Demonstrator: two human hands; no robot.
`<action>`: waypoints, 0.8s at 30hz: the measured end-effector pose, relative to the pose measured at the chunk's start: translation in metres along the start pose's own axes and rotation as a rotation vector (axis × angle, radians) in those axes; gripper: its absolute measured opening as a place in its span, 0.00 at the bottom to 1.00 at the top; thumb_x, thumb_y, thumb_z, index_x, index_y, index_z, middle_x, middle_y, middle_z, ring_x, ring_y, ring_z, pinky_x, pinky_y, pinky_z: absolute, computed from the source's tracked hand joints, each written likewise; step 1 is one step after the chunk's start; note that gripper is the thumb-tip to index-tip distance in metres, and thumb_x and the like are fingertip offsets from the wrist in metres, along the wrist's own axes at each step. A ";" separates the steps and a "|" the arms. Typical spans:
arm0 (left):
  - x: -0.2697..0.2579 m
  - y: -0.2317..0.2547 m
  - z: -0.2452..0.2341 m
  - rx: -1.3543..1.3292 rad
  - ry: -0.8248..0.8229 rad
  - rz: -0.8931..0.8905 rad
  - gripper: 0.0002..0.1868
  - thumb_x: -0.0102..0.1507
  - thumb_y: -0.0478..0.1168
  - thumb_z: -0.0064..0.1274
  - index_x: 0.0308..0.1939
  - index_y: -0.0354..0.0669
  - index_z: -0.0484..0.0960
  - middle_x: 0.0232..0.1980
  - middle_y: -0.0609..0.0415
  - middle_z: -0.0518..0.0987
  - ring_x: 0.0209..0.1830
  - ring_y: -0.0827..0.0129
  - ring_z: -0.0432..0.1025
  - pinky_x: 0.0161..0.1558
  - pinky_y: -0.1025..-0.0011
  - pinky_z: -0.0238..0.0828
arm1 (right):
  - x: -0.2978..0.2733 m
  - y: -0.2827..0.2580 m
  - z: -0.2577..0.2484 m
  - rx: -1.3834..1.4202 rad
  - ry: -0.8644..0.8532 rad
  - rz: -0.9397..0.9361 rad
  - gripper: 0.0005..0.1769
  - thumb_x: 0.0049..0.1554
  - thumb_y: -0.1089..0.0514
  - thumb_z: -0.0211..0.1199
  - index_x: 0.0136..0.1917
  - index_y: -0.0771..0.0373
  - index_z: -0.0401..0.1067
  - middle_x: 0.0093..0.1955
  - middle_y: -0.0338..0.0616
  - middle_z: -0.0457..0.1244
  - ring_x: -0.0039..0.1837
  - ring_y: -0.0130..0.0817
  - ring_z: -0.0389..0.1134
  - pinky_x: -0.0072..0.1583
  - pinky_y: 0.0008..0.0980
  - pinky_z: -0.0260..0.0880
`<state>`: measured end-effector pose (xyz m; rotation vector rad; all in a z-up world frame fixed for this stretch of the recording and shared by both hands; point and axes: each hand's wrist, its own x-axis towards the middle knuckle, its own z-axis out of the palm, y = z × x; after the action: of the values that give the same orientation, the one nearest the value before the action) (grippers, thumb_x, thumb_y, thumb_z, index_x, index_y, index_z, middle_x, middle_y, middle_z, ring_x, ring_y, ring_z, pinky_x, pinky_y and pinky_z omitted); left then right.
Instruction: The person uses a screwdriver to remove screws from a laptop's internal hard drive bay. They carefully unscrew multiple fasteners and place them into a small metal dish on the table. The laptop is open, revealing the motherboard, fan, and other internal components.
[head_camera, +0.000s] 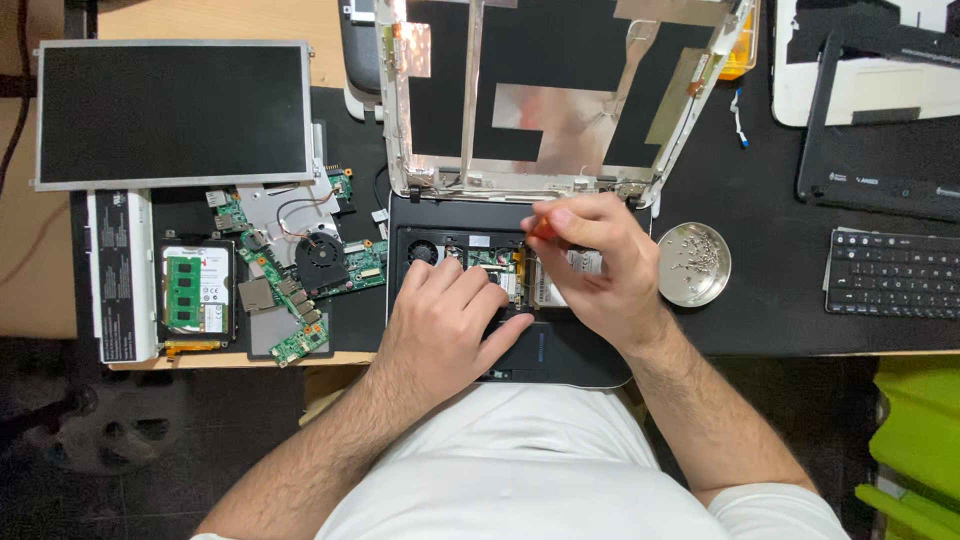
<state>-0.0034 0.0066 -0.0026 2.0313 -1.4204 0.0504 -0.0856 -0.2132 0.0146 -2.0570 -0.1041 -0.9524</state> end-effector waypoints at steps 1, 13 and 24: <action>0.000 0.000 0.000 0.000 -0.002 0.000 0.16 0.76 0.54 0.70 0.44 0.49 0.86 0.38 0.56 0.76 0.41 0.57 0.75 0.49 0.54 0.67 | -0.003 0.003 -0.001 0.001 0.001 0.002 0.26 0.61 0.82 0.82 0.68 0.70 0.81 0.59 0.60 0.78 0.54 0.55 0.85 0.47 0.42 0.87; 0.000 0.001 0.001 -0.003 0.011 -0.008 0.16 0.76 0.54 0.70 0.44 0.49 0.86 0.38 0.56 0.76 0.41 0.57 0.74 0.50 0.55 0.67 | -0.004 0.004 -0.003 -0.018 -0.022 0.014 0.26 0.63 0.81 0.82 0.69 0.67 0.79 0.55 0.55 0.74 0.55 0.54 0.87 0.48 0.42 0.90; 0.002 0.004 0.000 0.016 0.007 -0.003 0.16 0.76 0.55 0.70 0.44 0.49 0.87 0.38 0.56 0.77 0.42 0.58 0.75 0.50 0.56 0.68 | -0.010 0.011 -0.003 -0.016 -0.002 0.048 0.24 0.66 0.77 0.83 0.67 0.66 0.75 0.51 0.50 0.67 0.52 0.48 0.85 0.43 0.32 0.83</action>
<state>-0.0060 0.0039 0.0002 2.0439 -1.4171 0.0677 -0.0903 -0.2196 0.0016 -2.0657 -0.0484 -0.9245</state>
